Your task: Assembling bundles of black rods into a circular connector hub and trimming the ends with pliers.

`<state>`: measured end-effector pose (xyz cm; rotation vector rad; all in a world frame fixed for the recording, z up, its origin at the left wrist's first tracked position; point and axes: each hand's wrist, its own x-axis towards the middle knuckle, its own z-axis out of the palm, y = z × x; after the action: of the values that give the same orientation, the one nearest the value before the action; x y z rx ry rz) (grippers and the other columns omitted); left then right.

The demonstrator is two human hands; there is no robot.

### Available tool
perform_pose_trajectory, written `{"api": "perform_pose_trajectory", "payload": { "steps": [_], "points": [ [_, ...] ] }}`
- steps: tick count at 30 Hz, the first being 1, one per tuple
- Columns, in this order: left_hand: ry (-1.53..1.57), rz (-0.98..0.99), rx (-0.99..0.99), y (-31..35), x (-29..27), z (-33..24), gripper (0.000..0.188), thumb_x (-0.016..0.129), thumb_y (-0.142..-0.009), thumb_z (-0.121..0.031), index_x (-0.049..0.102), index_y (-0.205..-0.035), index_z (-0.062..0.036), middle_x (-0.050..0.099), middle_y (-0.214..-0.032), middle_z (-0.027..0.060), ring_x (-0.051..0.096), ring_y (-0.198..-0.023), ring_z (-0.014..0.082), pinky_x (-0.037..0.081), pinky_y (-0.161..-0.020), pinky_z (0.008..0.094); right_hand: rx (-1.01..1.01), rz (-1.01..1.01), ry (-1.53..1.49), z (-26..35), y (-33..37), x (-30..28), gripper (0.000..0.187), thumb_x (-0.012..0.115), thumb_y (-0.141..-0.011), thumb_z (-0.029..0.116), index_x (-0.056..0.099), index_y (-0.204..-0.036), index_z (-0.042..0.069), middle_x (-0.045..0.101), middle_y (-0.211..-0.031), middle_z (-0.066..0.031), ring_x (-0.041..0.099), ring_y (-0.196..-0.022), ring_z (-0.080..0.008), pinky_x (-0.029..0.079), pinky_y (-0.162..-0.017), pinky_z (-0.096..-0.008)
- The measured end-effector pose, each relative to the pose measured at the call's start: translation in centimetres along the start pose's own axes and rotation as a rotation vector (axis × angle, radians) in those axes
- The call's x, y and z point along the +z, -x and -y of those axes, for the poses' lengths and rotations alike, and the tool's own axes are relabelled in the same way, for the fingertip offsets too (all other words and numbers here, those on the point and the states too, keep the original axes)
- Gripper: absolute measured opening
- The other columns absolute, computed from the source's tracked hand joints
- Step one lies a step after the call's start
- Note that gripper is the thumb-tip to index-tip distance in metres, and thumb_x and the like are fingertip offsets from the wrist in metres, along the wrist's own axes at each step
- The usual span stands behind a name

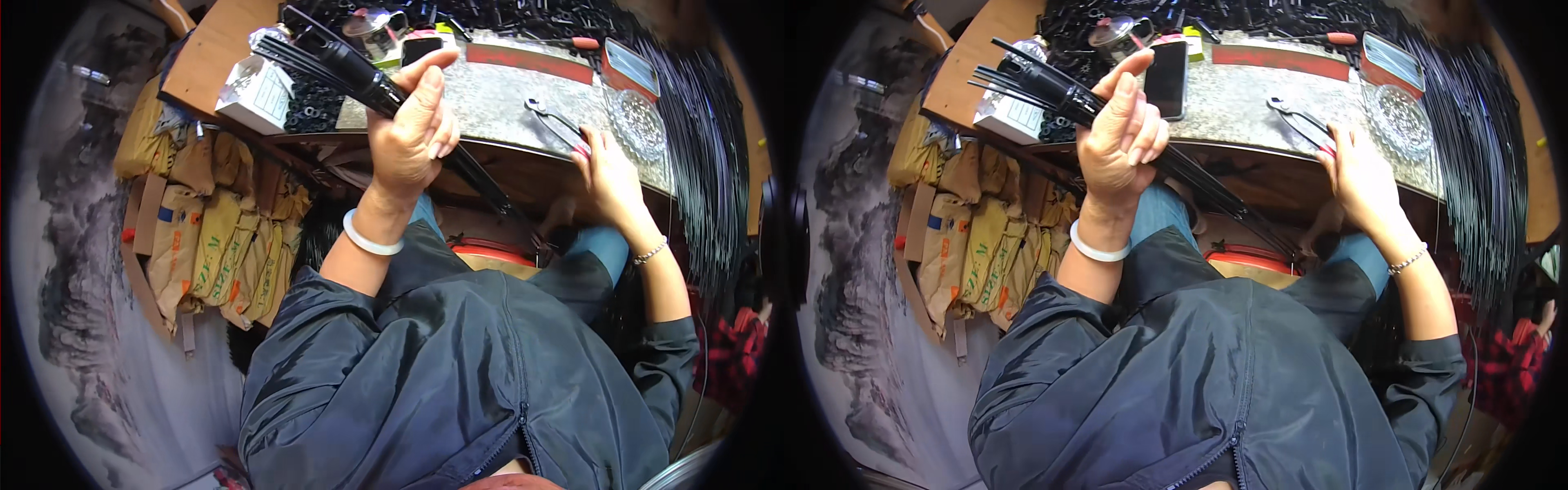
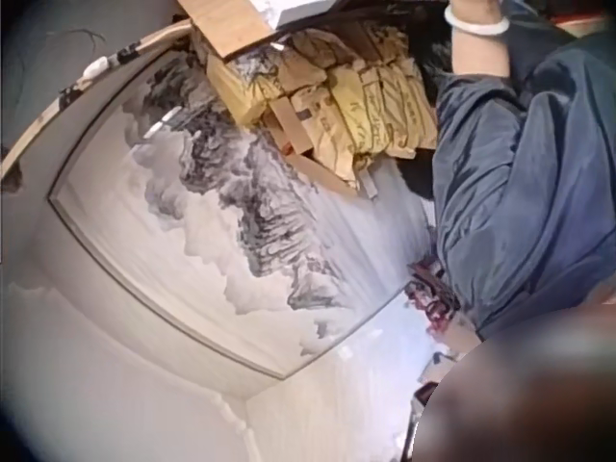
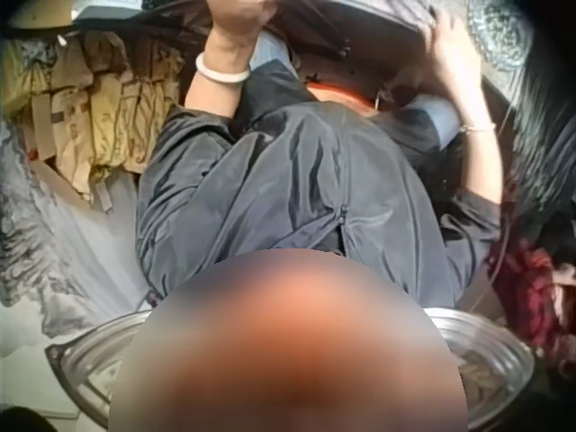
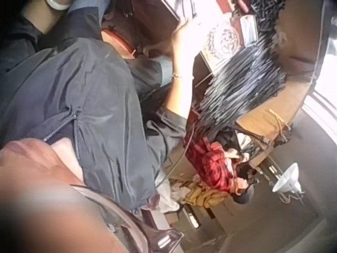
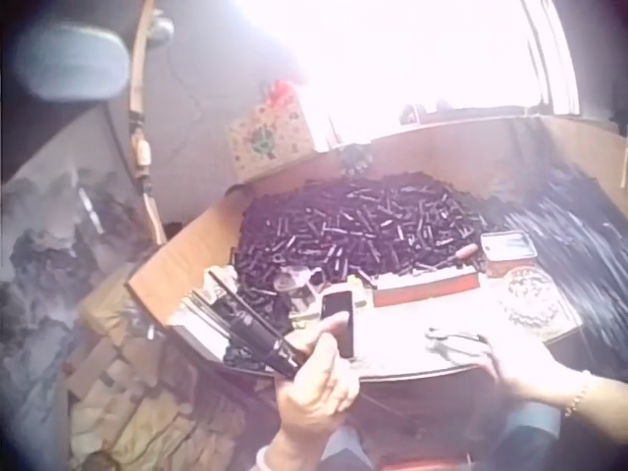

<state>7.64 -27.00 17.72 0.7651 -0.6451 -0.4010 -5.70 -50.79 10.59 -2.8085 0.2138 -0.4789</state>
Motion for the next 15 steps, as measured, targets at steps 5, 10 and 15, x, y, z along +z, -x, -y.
{"api": "perform_pose_trajectory", "payload": {
  "steps": [5,10,15],
  "points": [
    [-0.192,-0.079,0.030,0.6,0.9,0.1,0.027,0.048,-0.094,-0.011,0.054,-0.113,0.0066,0.035,-0.053,-0.0048,0.029,-0.036,0.0028,0.029,-0.035,0.0185,0.102,-0.013,0.315,-1.9,-1.9,2.5,0.028,0.054,-0.085,0.016,0.053,-0.112,0.008,0.053,-0.102,-0.0129,0.056,-0.088,-0.0291,0.047,-0.073,-0.0398],
    [-0.423,-0.133,0.114,1.9,1.0,-0.4,0.024,0.049,-0.093,-0.010,0.056,-0.109,0.0070,0.046,-0.054,-0.0009,0.034,-0.036,0.0044,0.030,-0.036,0.0197,-0.121,-0.355,0.204,2.4,0.3,1.0,0.034,0.062,-0.079,0.011,0.056,-0.113,0.007,0.055,-0.105,-0.0140,0.053,-0.097,-0.0295,0.041,-0.083,-0.0400],
    [0.106,-0.179,0.171,5.4,-0.1,-2.9,0.032,0.047,-0.095,-0.031,0.061,-0.101,-0.0022,0.054,-0.070,0.0007,0.052,-0.058,0.0084,0.043,-0.052,0.0248,-0.164,0.633,-0.764,9.1,8.8,-1.1,0.062,0.073,-0.074,0.030,0.047,-0.122,0.001,0.055,-0.111,-0.0173,0.053,-0.105,-0.0322,0.044,-0.088,-0.0386]
  ]
}}
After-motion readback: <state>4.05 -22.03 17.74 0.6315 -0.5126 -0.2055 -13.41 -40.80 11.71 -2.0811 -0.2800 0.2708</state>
